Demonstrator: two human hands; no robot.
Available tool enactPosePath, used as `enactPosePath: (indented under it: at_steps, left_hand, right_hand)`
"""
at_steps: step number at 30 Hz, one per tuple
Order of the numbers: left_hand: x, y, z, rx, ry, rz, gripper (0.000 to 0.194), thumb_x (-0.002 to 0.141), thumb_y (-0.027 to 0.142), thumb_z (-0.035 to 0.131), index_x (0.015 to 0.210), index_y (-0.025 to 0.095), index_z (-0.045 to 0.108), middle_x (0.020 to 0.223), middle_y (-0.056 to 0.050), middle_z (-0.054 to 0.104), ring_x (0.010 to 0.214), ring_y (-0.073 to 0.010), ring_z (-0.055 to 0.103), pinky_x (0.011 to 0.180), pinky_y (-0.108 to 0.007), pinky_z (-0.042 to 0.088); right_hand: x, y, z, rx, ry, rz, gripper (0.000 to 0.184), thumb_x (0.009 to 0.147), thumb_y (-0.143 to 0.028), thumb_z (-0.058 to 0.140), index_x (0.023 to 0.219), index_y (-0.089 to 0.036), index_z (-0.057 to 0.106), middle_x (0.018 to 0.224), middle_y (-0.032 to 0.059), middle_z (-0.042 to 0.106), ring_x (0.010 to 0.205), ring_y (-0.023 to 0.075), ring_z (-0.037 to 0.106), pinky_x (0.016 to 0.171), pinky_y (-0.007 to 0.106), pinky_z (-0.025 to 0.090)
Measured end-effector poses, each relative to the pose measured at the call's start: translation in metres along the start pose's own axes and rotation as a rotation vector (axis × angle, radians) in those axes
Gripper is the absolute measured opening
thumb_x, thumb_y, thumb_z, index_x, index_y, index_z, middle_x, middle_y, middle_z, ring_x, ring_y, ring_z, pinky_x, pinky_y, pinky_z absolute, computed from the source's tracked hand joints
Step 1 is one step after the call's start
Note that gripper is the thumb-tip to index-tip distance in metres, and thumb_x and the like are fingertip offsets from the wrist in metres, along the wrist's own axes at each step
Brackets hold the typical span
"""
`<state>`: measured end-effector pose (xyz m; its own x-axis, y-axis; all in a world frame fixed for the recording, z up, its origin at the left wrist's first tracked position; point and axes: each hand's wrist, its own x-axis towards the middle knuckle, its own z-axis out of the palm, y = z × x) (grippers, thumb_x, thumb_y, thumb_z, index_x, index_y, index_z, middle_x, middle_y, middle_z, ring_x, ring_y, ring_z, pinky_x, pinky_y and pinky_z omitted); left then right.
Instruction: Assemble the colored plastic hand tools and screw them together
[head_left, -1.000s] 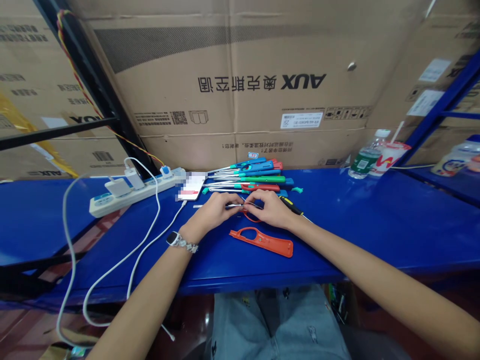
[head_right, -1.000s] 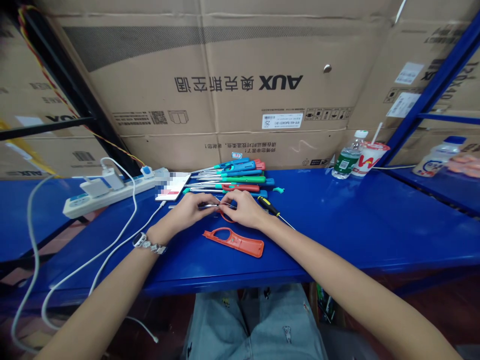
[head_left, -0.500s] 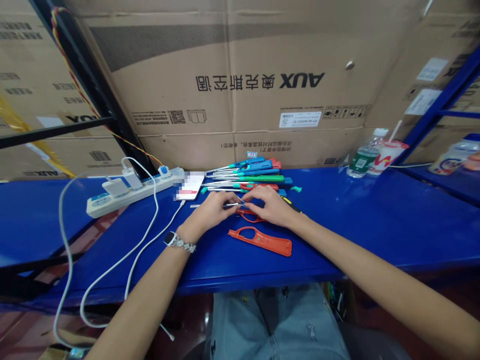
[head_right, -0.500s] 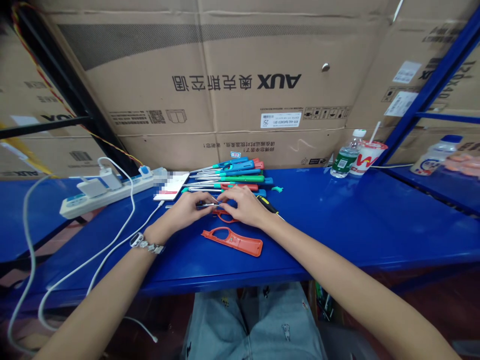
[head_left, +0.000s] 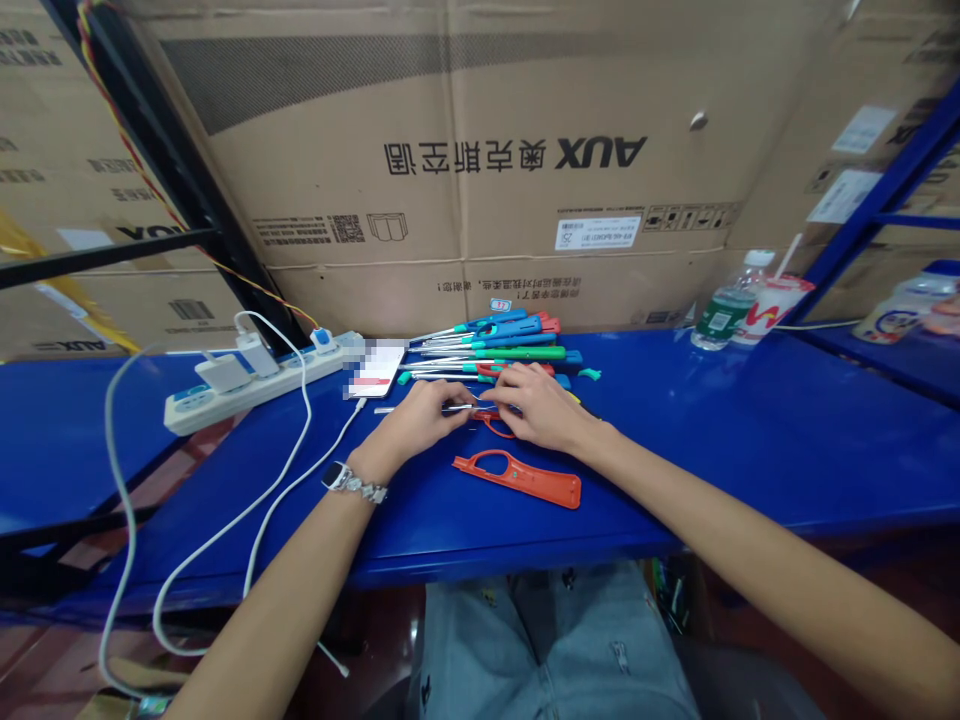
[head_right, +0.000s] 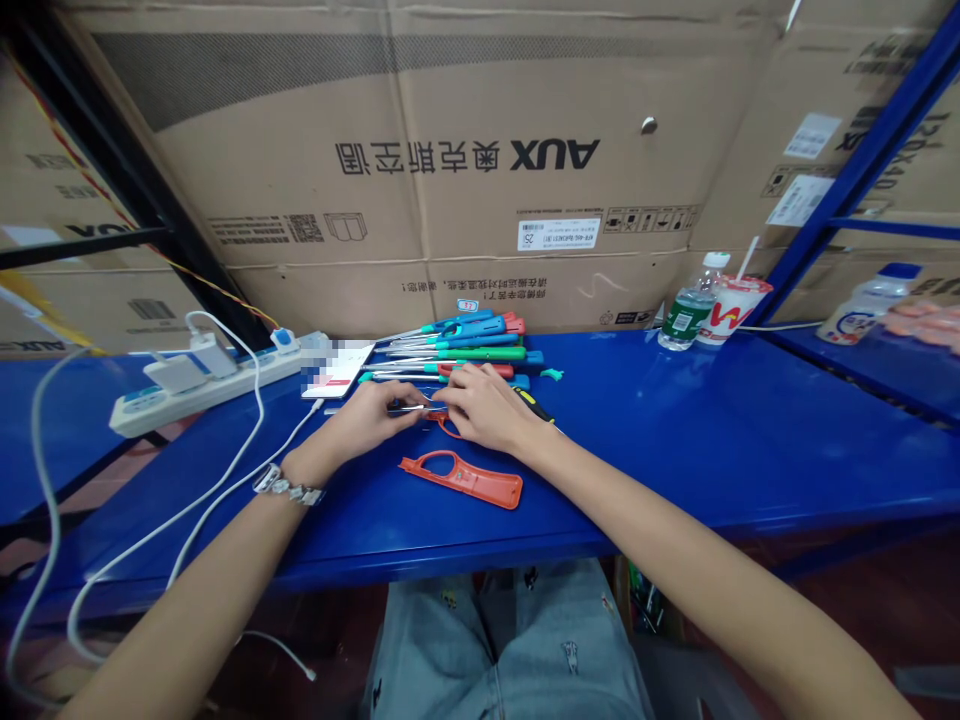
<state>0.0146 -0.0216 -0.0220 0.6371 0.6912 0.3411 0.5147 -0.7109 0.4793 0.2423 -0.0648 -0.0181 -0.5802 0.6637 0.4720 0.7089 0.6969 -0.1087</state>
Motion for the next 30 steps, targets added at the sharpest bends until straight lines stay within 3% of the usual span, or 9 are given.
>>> enactPosePath:
  at_steps: [5,20,26,30]
  left_hand:
    - [-0.001,-0.001,0.001,0.006,-0.022,-0.027,0.011,0.089,0.021,0.067,0.097,0.019,0.075,0.093,-0.005,0.078,0.083,-0.0192,0.069,0.076,-0.031,0.051]
    - [0.0,0.002,-0.001,0.033,-0.035,-0.023,0.011,0.088,0.019,0.066,0.095,0.019,0.075,0.089,-0.004,0.076,0.08,-0.0176,0.068,0.073,-0.03,0.048]
    - [0.0,0.002,0.001,0.02,-0.037,0.034,0.012,0.092,0.024,0.065,0.097,0.019,0.075,0.09,-0.005,0.076,0.079,-0.0175,0.068,0.074,-0.03,0.049]
    - [-0.001,0.002,-0.001,0.046,-0.027,0.066,0.011,0.092,0.022,0.064,0.096,0.02,0.074,0.088,-0.004,0.076,0.078,-0.0168,0.067,0.072,-0.029,0.048]
  right_hand:
    - [0.0,0.0,0.004,0.002,0.005,-0.004,0.02,0.093,-0.012,0.058,0.098,-0.018,0.076,0.094,0.0081,0.067,0.093,0.022,0.058,0.085,0.039,0.044]
    - [0.001,0.002,0.008,0.065,0.01,0.043,0.021,0.091,-0.009,0.057,0.094,-0.018,0.076,0.09,0.0078,0.063,0.09,0.0218,0.056,0.08,0.037,0.047]
    - [0.001,-0.002,0.011,0.11,0.003,0.052,0.023,0.095,-0.013,0.056,0.106,-0.019,0.075,0.097,0.0084,0.067,0.099,0.0237,0.06,0.09,0.041,0.049]
    - [-0.002,-0.002,0.012,0.176,0.072,0.106,0.032,0.09,-0.017,0.065,0.122,-0.019,0.069,0.117,0.0102,0.07,0.117,0.0274,0.059,0.103,0.047,0.045]
